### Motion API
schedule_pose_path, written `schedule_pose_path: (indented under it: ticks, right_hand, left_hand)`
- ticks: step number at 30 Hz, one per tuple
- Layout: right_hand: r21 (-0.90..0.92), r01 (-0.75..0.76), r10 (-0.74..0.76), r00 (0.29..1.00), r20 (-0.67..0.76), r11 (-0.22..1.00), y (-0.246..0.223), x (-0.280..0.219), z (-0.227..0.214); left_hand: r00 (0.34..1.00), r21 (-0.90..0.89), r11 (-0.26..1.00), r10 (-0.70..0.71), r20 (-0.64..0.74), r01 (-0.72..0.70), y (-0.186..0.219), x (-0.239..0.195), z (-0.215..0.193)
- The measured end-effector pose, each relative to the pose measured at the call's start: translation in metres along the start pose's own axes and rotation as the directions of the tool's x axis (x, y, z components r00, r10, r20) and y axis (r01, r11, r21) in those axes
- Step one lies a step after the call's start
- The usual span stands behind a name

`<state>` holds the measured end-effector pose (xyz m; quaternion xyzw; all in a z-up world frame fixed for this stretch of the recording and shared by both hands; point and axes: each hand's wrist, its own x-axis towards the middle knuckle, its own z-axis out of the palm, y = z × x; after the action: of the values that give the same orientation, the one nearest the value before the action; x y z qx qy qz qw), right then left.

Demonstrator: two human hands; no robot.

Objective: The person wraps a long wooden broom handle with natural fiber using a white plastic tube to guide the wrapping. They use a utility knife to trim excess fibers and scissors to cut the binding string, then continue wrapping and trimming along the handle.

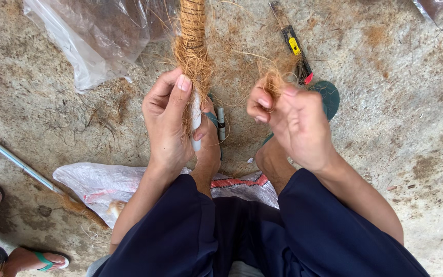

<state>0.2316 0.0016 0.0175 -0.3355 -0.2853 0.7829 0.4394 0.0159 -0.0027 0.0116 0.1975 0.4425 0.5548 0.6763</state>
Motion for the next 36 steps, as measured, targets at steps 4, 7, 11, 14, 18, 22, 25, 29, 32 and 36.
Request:
schedule_pose_path:
  ticks: [4,7,11,14,18,22,25,29,32,36]
  right_hand:
    - [-0.421,0.102,-0.101,0.995,0.026,0.901,-0.009,0.002,0.010]
    - [-0.619,0.115,-0.140,0.990,0.008,0.777,-0.014,0.003,0.021]
    - [-0.709,-0.074,-0.092,0.977,-0.193,0.701,-0.019,0.006,0.033]
    - [-0.496,0.150,-0.228,0.968,-0.101,0.855,-0.016,0.005,0.040]
    - [-0.390,0.258,-0.317,0.944,-0.094,0.884,0.001,0.009,0.048]
    - [-0.481,0.241,-0.345,0.928,-0.140,0.843,0.012,0.012,0.047]
    - [-0.378,0.265,-0.349,0.921,-0.174,0.887,0.015,0.010,0.045]
    - [-0.235,0.256,-0.309,0.924,-0.224,0.938,0.017,0.009,0.043]
    - [-0.274,0.219,-0.289,0.925,-0.247,0.937,0.017,0.013,0.042]
    - [-0.228,0.214,-0.267,0.934,-0.237,0.950,0.024,0.009,0.035]
  left_hand:
    - [1.000,0.004,1.000,-0.004,-0.013,0.004,0.000,0.001,0.000]
    - [1.000,-0.003,1.000,0.006,0.016,-0.006,-0.001,-0.001,-0.001]
    - [1.000,0.023,1.000,0.005,0.027,-0.006,-0.002,-0.002,0.000]
    - [0.999,0.052,0.998,0.017,0.039,-0.019,-0.004,-0.001,0.002]
    - [1.000,0.109,0.994,0.025,0.014,-0.027,-0.007,-0.005,0.006]
    - [0.999,0.176,0.983,0.048,-0.013,-0.045,-0.007,-0.003,0.010]
    - [0.994,0.204,0.973,0.109,0.027,-0.112,-0.009,-0.003,0.010]
    - [0.996,0.178,0.981,0.076,0.040,-0.082,-0.011,-0.006,0.010]
    - [0.997,0.213,0.974,0.066,0.033,-0.072,-0.011,-0.003,0.010]
    - [0.986,0.269,0.951,0.128,0.104,-0.152,-0.017,-0.005,0.000]
